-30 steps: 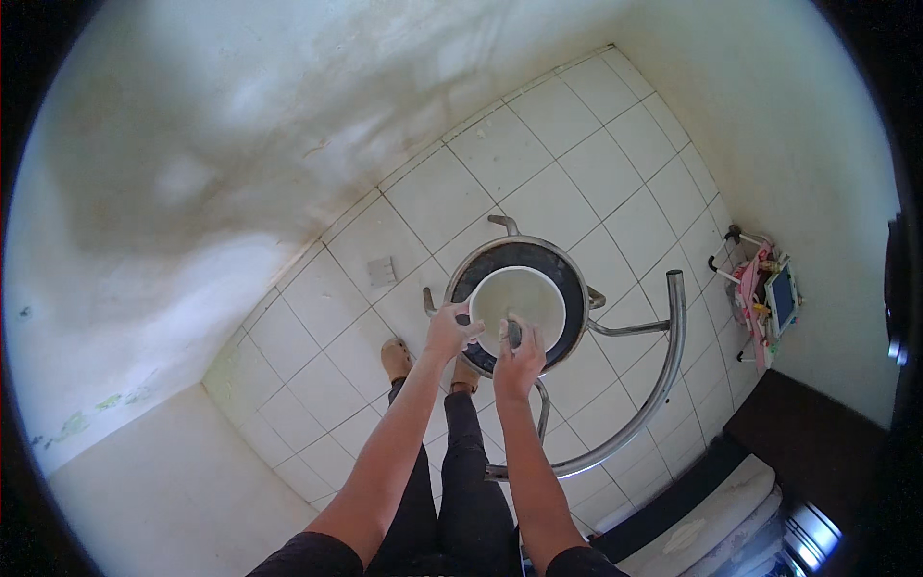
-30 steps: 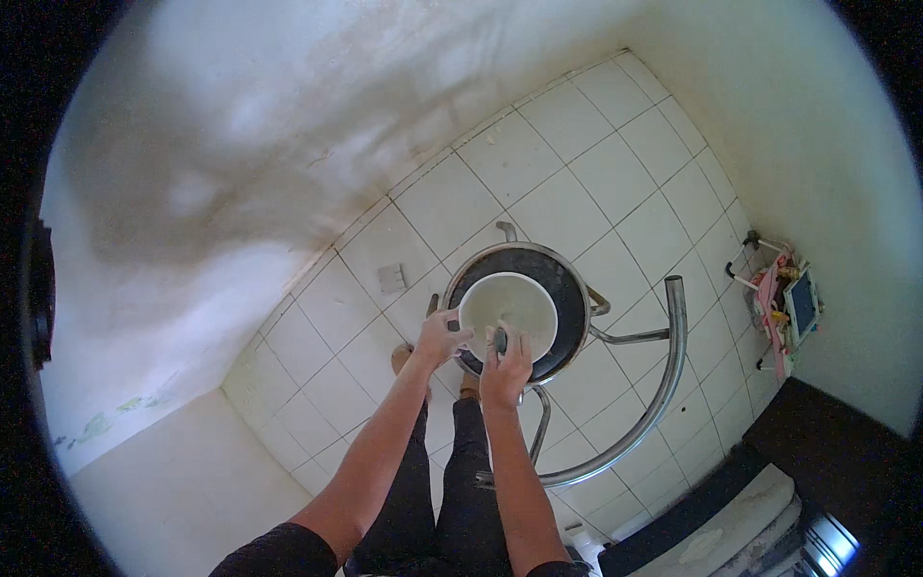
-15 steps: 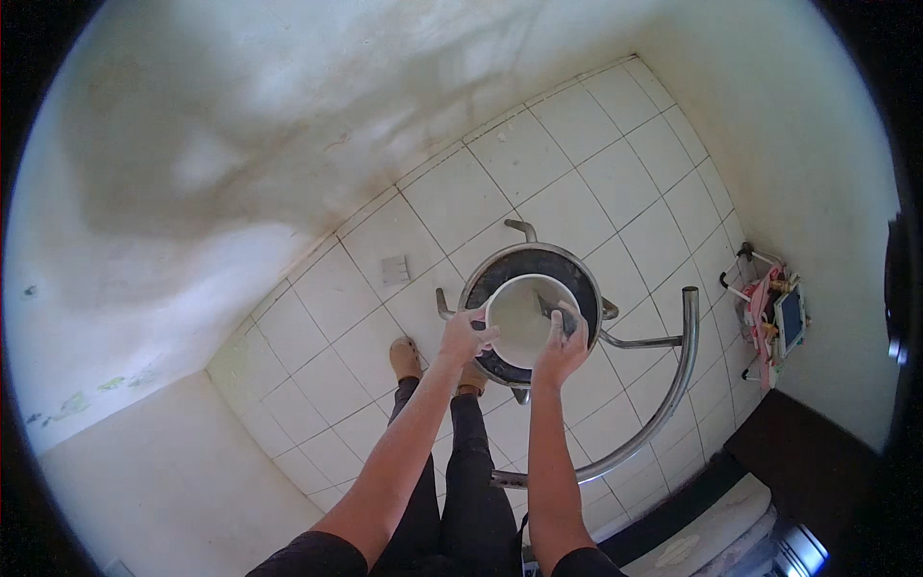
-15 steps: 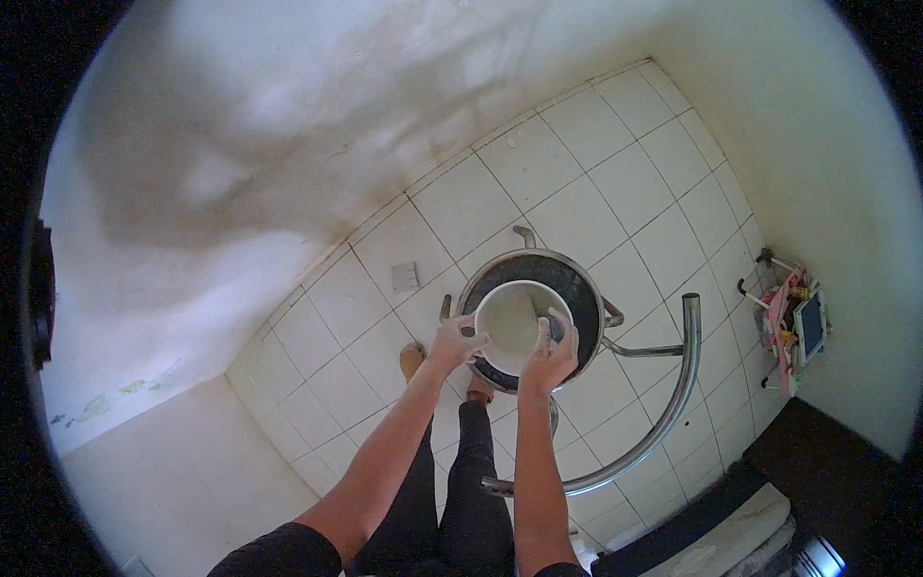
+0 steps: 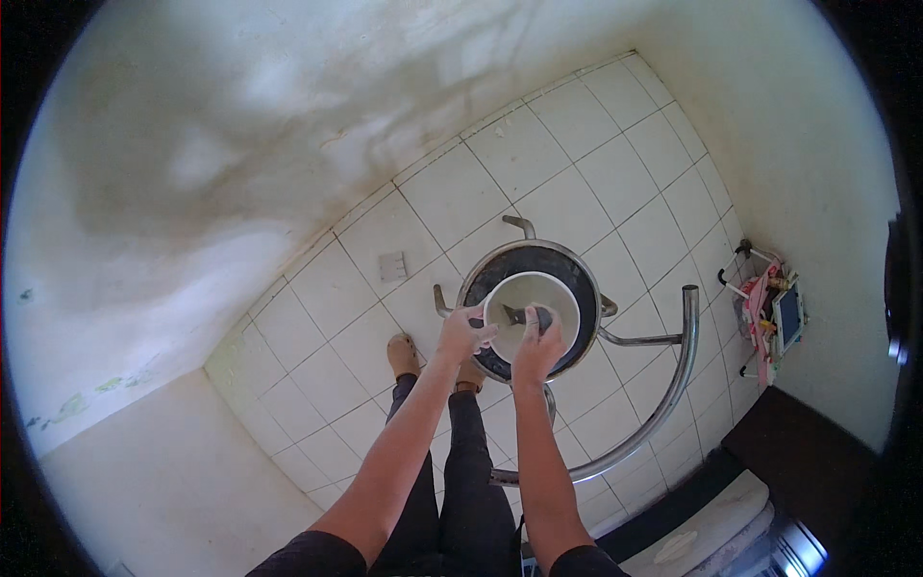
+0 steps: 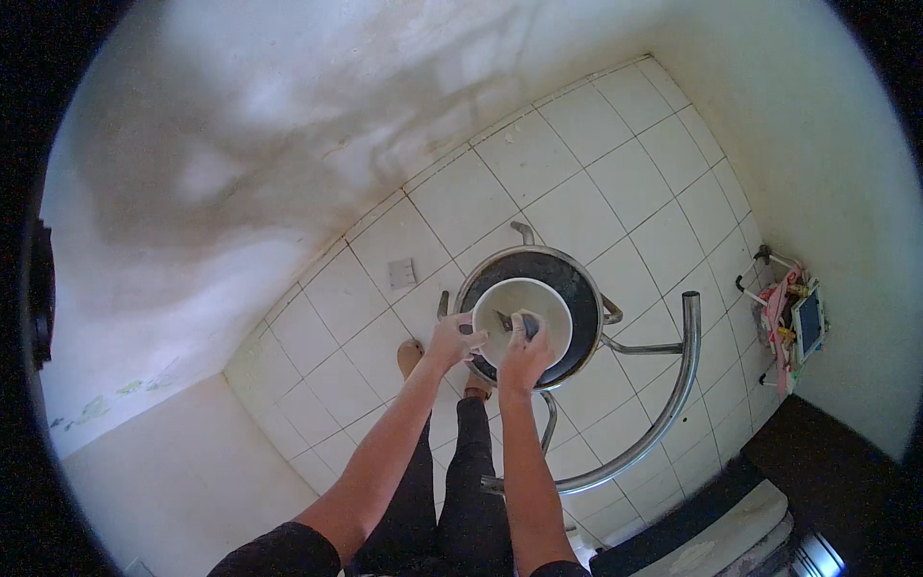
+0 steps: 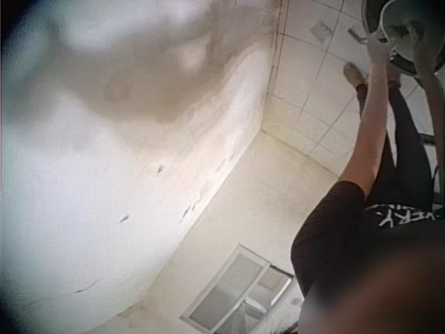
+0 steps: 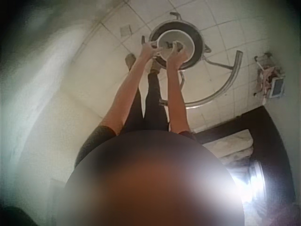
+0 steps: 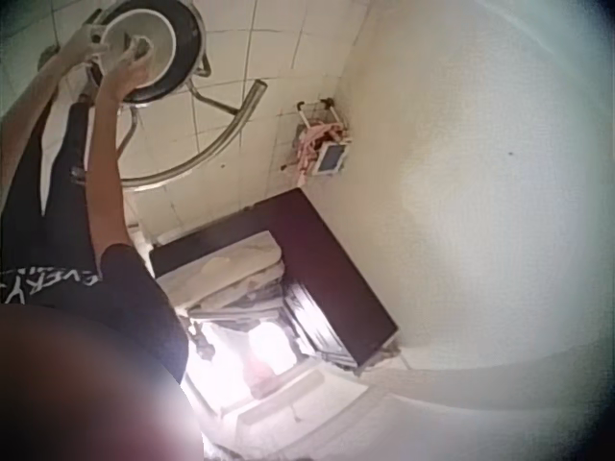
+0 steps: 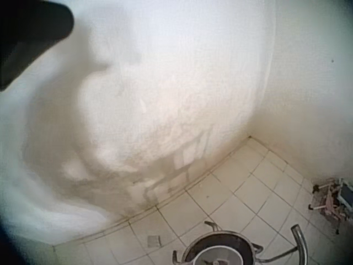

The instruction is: Mixing wall paint in a bucket using a scraper.

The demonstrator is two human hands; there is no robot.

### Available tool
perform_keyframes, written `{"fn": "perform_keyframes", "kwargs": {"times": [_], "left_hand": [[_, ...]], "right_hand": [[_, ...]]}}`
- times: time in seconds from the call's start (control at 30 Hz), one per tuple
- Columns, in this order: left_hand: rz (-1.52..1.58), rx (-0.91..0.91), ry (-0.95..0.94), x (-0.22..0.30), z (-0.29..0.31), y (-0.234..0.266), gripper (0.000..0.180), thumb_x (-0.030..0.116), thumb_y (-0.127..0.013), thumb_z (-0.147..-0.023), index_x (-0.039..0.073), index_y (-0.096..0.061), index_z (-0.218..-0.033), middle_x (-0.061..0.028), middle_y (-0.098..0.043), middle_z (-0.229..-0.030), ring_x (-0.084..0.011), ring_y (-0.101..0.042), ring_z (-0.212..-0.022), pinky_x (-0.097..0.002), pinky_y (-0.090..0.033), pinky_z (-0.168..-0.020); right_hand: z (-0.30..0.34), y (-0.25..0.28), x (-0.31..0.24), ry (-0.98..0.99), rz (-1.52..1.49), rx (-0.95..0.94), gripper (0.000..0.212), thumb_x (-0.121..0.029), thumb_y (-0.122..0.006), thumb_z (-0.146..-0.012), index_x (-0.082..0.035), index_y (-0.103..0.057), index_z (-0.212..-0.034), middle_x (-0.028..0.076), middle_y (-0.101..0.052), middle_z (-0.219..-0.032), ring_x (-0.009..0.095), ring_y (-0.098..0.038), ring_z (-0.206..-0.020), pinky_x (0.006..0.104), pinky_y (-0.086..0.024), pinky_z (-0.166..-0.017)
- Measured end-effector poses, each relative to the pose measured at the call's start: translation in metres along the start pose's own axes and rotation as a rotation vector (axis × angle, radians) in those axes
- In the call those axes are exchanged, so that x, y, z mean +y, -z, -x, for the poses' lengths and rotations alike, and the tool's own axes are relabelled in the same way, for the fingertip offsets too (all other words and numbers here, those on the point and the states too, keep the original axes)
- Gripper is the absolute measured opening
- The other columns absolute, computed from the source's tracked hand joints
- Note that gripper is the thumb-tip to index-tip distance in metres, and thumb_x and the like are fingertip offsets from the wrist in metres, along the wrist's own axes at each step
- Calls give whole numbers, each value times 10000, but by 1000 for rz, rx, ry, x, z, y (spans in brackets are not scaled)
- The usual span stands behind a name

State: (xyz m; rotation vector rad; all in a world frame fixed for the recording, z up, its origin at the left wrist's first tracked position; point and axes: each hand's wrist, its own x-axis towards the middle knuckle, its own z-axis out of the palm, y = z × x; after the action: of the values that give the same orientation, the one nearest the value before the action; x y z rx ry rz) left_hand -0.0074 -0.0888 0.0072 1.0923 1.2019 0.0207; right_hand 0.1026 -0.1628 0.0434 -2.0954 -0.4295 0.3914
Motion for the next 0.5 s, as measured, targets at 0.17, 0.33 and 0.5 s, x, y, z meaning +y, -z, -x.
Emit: {"fn": "perform_keyframes", "kwargs": {"times": [0.17,0.33,0.5], "left_hand": [[109,24,-32,-17,-8,0,496,119,-738,-758,14,-622,-1228,-82,-698,-888,-146,-673,-602,-255,-524,-480],[103,-27,30,-11,-7,-2,510,116,-737,-761,9,-609,-1243,-120,-701,-920,-161,-686,-631,-249,-533,-495],[65,38,19,-11,-2,-1,530,122,-731,-771,40,-593,-1276,-129,-698,-961,-165,-692,-695,-270,-566,-533]], "right_hand": [[-16,4,0,-170,69,52,217,-170,-623,-918,33,-649,-989,154,-688,-891,264,-666,-814,355,-508,-755],[-31,17,18,-240,-89,143,276,-222,-641,-904,52,-650,-931,176,-687,-838,258,-660,-706,368,-510,-682],[-18,14,-9,-244,-106,92,255,-210,-664,-891,41,-661,-938,158,-692,-844,259,-660,-700,349,-512,-669]]}}
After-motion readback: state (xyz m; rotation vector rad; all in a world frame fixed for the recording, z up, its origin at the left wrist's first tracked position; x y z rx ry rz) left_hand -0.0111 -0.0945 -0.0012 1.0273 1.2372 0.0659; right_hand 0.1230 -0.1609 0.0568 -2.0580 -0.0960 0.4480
